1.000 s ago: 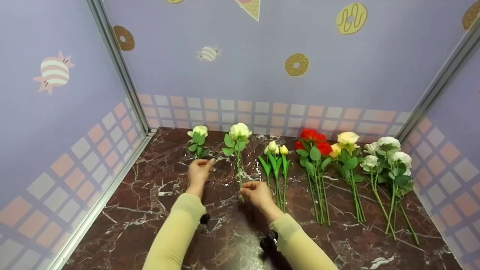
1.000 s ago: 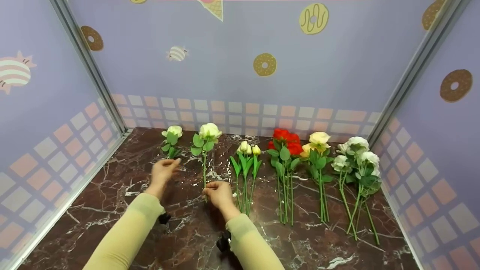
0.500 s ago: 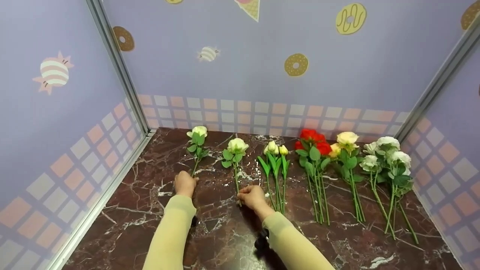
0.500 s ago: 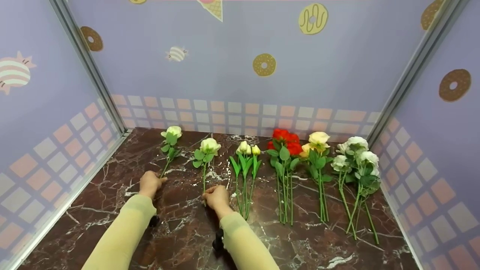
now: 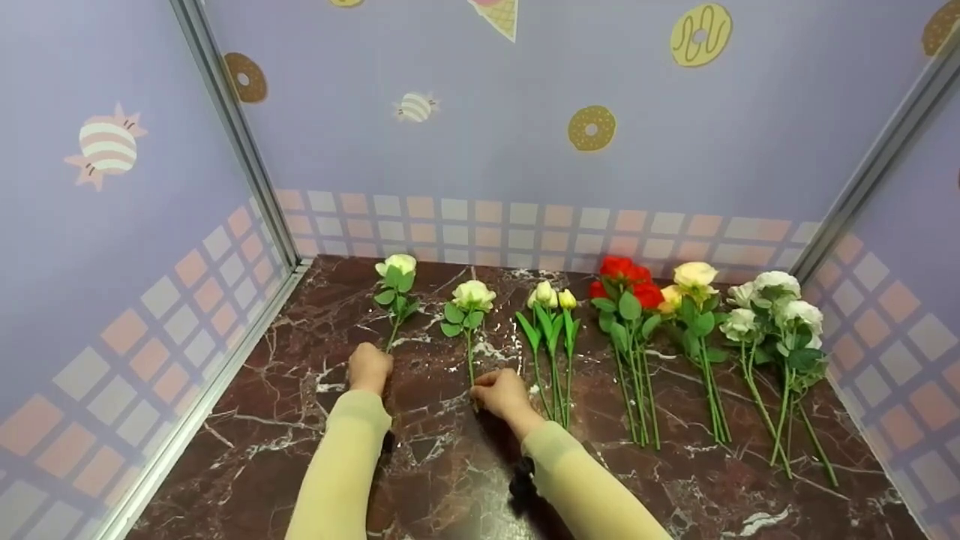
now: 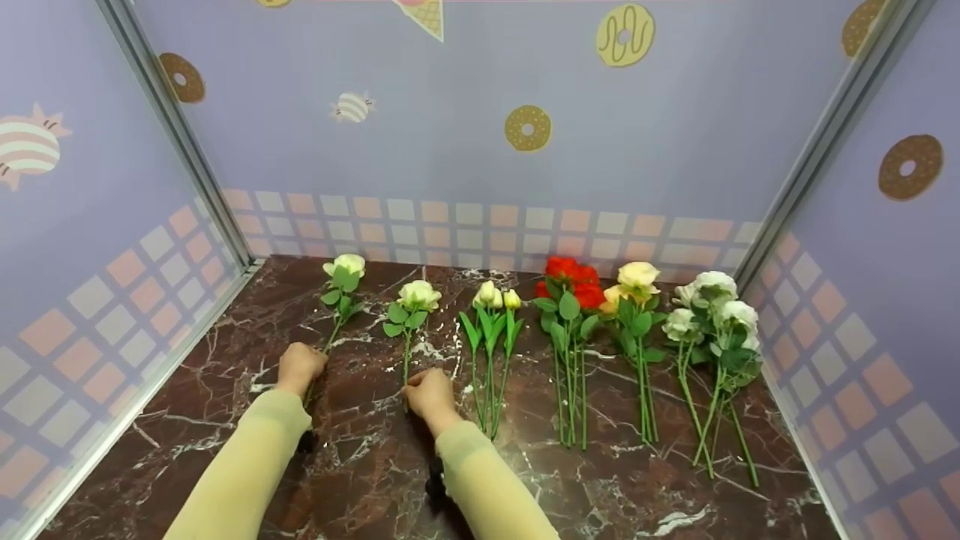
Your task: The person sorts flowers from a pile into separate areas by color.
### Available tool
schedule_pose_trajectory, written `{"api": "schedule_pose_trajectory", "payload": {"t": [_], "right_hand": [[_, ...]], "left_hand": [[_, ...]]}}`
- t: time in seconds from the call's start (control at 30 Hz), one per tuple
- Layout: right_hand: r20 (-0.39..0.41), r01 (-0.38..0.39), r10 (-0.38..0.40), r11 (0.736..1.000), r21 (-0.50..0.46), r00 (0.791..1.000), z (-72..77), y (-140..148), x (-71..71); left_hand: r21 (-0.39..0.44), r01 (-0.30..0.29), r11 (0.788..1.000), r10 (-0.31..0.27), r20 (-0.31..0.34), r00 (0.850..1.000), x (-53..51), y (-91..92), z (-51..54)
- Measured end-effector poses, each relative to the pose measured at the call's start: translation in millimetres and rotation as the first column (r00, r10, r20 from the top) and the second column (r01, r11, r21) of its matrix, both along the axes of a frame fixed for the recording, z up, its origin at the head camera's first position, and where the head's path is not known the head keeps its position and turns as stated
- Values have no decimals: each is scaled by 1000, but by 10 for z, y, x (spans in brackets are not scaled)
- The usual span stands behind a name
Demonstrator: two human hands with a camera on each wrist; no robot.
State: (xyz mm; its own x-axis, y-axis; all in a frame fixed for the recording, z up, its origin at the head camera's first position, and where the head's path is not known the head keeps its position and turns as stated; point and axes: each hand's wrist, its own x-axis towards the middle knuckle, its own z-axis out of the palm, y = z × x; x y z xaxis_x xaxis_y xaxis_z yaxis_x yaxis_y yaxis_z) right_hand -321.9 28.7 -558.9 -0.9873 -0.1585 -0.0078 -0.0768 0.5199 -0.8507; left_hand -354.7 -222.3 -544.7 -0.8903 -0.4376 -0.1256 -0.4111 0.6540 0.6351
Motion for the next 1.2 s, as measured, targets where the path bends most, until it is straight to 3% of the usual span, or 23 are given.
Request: {"api": "schedule_pose_trajectory", "payload": {"t": [0.07,0.13,0.2,0.27,0.33,0.4,0.5,0.73,0.93,1.0,1.2], "right_hand": [[-11,-15,15,1000,-14,1000,10,8,16],[-27,-31,30,999,-45,999,23,17,34],[-16,-36,35,996,-80,999,29,24,38],[6,-29,30,994,-102,1000,19,21,31],[32,-17,21,993,-117,999,-5,20,15],[27,-10,14,992,-124,1000,-33,24,5],[-15,1,-3,992,-128,1000,-85,31,-12],[4,47,-47,986,-161,999,-15,-6,9],[-37,4,-9,990,-138,999,55,-76,47],[-38,-17,11,986,-166,999,77,-101,54],[-22,-68,65,956,-284,998,127,-147,74]], "left_hand": [[37,-1,999,0,27,1000,-10,-6,19],[131,-9,991,3,44,999,-27,-11,34],[291,-24,956,11,48,999,-50,-9,43],[463,-43,885,17,61,998,-63,-10,47],[617,-72,784,36,70,997,-63,4,53],[705,-86,704,49,73,996,-58,25,64],[756,-85,649,62,58,996,-50,74,88],[793,-2,609,93,-69,993,-62,260,171],[797,88,598,72,-163,984,-55,532,273],[793,111,598,58,-181,982,-52,638,295],[805,170,569,31,-227,973,-25,943,310]]}}
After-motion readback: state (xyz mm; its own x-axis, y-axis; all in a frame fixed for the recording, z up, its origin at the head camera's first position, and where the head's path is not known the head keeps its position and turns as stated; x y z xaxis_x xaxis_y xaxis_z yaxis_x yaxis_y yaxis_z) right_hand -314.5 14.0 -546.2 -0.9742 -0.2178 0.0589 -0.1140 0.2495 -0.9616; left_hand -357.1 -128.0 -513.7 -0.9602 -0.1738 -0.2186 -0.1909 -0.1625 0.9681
